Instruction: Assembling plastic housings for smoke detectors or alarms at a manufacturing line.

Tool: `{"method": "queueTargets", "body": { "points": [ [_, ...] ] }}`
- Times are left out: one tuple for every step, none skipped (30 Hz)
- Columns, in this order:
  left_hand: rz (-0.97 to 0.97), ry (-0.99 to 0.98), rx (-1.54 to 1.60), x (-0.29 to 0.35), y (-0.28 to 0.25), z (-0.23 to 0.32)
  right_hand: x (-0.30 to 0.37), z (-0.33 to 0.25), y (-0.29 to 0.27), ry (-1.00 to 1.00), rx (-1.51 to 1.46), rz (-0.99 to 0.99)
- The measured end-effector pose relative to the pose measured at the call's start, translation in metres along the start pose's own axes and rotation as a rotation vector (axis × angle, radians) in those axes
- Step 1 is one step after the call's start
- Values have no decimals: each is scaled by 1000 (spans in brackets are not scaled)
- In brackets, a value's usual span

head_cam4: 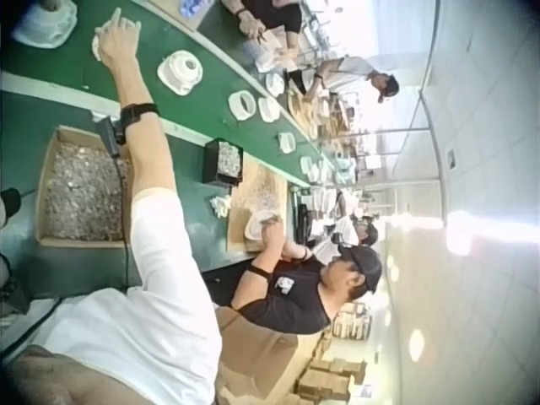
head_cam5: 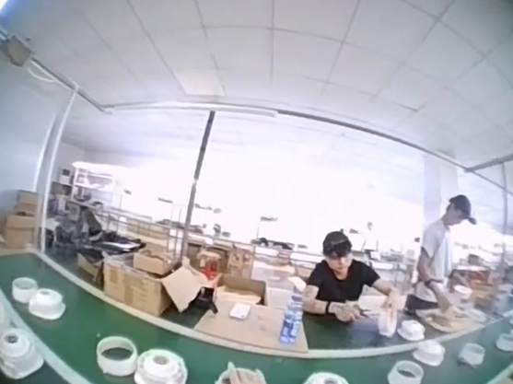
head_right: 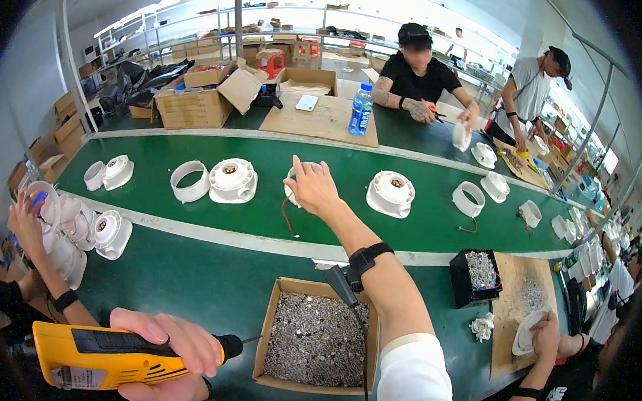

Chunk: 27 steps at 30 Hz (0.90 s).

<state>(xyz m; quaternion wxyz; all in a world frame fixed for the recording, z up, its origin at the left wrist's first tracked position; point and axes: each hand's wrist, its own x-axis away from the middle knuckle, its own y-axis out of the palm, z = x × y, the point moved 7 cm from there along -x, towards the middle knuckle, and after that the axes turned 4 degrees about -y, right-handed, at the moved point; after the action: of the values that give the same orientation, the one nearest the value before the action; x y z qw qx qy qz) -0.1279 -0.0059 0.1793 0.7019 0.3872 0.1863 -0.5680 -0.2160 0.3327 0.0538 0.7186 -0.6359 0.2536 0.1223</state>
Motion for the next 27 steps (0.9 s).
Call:
{"method": "queueTargets", "body": {
  "points": [
    [5,6,-4,2,-3,3,-5,-3,4,-9,-1,0],
    [19,-24,8,4,-5,3,-11,-10,8,-54,-22,23],
    [35,-58,22,5,-6,3,-16,-19,12,-97,-44,43],
    [39,-57,18,7,-6,6,-25,-34,10,-168,-67,64],
    [73,-65,5,8,-8,7,-34,-47,10,-172,-71,64],
    [108,-72,-14,10,-12,9,-45,-67,17,-221,-113,-46],
    [106,-69,-16,9,-13,9,-53,-81,26,-266,-144,-155],
    [84,-43,-9,8,-13,12,-59,-94,30,-285,-141,-178],
    [69,-18,-10,7,-14,13,-66,-111,40,-309,-146,-200],
    [48,-6,-24,5,-14,13,-73,-124,55,-321,-115,-296],
    [48,-3,-32,3,-10,12,-79,-136,62,-327,-116,-291],
    [110,107,-115,-2,-2,18,-82,-149,69,-353,-131,-263],
    [173,218,-202,-4,2,25,-84,-160,78,-383,-149,-233],
    [175,233,-187,-4,1,27,-86,-167,89,-390,-148,-227],
    [172,238,-191,-4,2,27,-87,-171,98,-418,-104,-110],
    [186,245,-187,-3,1,27,-89,-181,95,-450,-65,9],
    [199,251,-181,-1,-1,28,-92,-188,99,-458,-66,17],
    [193,256,-183,0,-1,29,-96,-188,110,-414,-38,-111],
    [210,232,-192,0,-1,29,-97,-187,117,-367,-8,-239],
    [225,207,-199,-1,-2,28,-99,-186,125,-350,-55,-155],
    [219,209,-198,-2,-2,29,-103,-191,121,-348,-52,-151],
    [209,192,-204,-3,-2,29,-106,-194,121,-348,15,-197],
    [198,175,-208,-5,-2,28,-106,-193,120,-345,82,-244],
    [185,175,-199,-4,0,27,-101,-191,115,-377,127,-163],
    [223,167,-205,-2,0,25,-98,-186,114,-363,138,-162],
    [258,157,-209,-2,0,22,-94,-187,111,-430,66,-137],
    [242,154,-193,-2,2,21,-89,-187,106,-493,-5,-113]
  ]
}}
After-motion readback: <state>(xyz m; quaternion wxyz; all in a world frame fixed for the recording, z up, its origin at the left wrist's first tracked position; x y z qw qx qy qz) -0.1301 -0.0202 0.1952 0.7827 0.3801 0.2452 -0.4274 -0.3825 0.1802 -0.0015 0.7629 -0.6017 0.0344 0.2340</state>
